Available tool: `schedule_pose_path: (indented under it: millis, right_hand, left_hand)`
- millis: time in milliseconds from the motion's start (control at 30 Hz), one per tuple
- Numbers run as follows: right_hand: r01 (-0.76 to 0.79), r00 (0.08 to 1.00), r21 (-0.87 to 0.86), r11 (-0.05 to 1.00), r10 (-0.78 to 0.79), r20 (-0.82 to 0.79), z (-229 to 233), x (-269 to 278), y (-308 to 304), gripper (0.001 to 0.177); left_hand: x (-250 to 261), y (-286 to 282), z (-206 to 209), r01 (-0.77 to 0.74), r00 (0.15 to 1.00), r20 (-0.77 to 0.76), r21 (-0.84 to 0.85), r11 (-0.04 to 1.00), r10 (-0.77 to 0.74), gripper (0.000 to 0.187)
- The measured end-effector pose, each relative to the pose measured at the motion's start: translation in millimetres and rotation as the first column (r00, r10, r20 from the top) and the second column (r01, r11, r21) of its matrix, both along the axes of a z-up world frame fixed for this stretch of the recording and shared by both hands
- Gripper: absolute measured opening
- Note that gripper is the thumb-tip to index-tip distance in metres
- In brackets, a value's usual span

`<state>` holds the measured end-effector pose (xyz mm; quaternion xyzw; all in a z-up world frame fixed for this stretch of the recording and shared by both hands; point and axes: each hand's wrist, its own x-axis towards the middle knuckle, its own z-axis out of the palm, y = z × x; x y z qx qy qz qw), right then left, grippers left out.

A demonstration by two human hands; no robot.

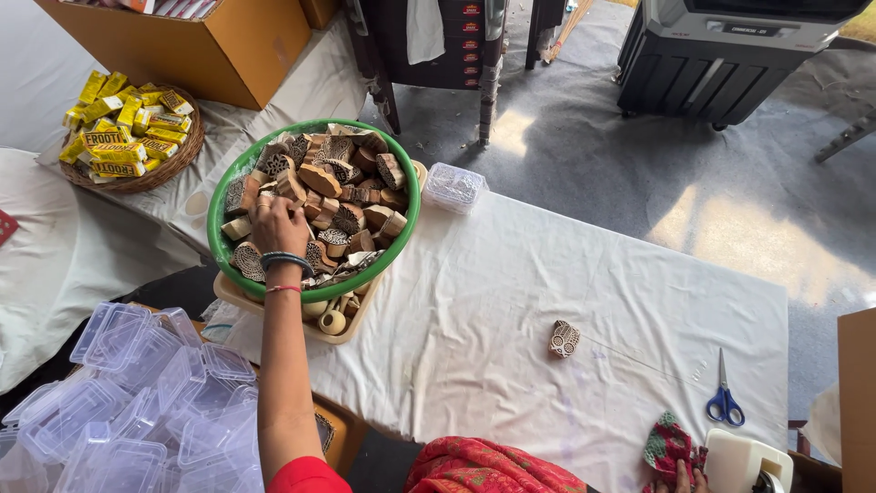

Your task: The person wipes small, carved wooden items with a cloth and places them into a clear plastic container. They handle the items one by one, cleaning them before arranging them inside the container on a white table.

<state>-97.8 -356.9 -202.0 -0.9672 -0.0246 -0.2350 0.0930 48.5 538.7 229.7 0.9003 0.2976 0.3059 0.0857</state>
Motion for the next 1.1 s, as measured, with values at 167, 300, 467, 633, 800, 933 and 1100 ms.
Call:
schedule_pose_path:
  millis: [167, 300, 467, 633, 800, 933, 1100]
  right_hand:
    - [0.135, 0.989, 0.049, 0.990, -0.132, -0.071, 5, -25, 3, 0.071]
    - [0.196, 0.975, 0.025, 0.980, -0.192, -0.113, 21, -25, 13, 0.074]
    - [0.236, 0.964, 0.013, 0.972, -0.232, -0.132, 21, -25, 16, 0.075]
    - [0.237, 0.952, -0.048, 0.970, -0.242, -0.186, 44, -20, 18, 0.074]
    - [0.257, 0.930, -0.031, 0.966, -0.256, -0.265, 58, -14, 27, 0.080]
    - [0.213, 0.911, -0.063, 0.975, -0.221, -0.349, 69, 3, 19, 0.076]
    - [0.290, 0.885, 0.050, 0.956, -0.247, -0.394, 146, 6, 50, 0.043]
  left_hand:
    - [15, -42, -2, 0.066, 0.948, -0.318, 0.110, 0.992, -0.028, 0.024]
    - [39, -37, -23, 0.073, 0.934, -0.350, 0.393, 0.917, 0.075, 0.034]
    - [53, -35, -25, 0.053, 0.925, -0.343, 0.540, 0.840, 0.163, 0.025]
    - [38, -49, 3, 0.039, 0.901, -0.399, 0.468, 0.883, 0.172, 0.038]
    - [12, -58, -6, 0.466, 0.750, 0.605, -0.197, 0.862, -0.267, 0.052]
    - [-3, -119, -7, 0.726, 0.598, 0.792, -0.600, 0.337, 0.122, 0.034]
    - [-6, -249, -40, 0.714, 0.611, 0.753, -0.392, -0.581, 0.243, 0.052]
